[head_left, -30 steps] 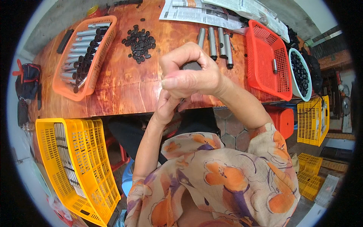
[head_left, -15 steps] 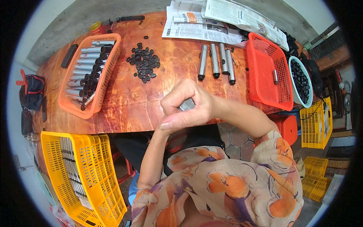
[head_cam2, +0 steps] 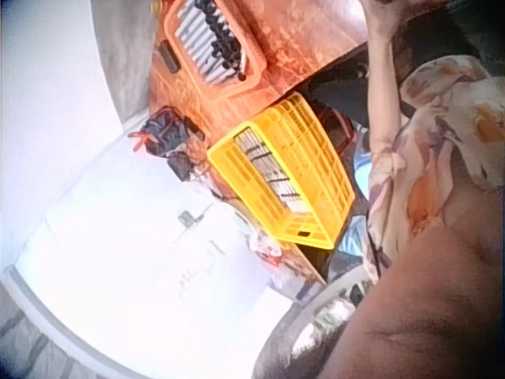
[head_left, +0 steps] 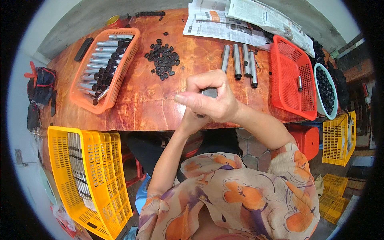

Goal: The person assembles cylindrical markers by inserting black caps into silver bodies. They repeatedly pick up a cap and a body, align them, and press them together, then place the completed marker on the table.

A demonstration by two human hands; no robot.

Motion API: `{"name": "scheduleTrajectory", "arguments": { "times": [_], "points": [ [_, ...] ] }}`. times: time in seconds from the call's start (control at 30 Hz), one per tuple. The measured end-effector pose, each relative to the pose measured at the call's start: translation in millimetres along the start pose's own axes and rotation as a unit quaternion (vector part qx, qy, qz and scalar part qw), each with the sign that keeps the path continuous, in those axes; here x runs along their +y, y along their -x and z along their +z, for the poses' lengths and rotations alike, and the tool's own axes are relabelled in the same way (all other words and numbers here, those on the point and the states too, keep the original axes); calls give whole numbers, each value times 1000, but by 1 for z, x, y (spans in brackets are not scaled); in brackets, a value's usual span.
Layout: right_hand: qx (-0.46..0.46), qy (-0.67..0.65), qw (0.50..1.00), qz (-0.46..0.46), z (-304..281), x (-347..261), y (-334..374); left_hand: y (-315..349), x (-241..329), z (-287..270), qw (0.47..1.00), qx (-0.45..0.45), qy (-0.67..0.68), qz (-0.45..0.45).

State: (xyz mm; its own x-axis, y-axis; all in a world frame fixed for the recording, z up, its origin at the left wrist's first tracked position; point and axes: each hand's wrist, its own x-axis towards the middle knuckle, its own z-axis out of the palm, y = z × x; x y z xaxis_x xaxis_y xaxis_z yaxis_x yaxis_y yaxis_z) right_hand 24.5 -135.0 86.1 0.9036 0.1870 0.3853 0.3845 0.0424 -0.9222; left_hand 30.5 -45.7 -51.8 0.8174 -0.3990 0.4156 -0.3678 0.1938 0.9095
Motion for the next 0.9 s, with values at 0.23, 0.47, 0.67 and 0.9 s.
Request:
{"name": "scheduleTrajectory", "arguments": {
  "times": [0.23, 0.47, 0.67, 0.9],
  "points": [
    [123, 40, 991, -43, 8, 1, 8, 14, -19, 8, 993, 62, -98, 10],
    [111, 31, 990, -76, 12, 6, 7, 9, -23, 2, 992, 53, -117, 20],
    [97, -197, 969, 114, -22, -4, 8, 2, 17, 1, 980, -9, -184, -80],
    [261, 167, 933, 180, -113, 54, 14, -18, 46, -78, 910, 74, -349, -210]
  ]
}}
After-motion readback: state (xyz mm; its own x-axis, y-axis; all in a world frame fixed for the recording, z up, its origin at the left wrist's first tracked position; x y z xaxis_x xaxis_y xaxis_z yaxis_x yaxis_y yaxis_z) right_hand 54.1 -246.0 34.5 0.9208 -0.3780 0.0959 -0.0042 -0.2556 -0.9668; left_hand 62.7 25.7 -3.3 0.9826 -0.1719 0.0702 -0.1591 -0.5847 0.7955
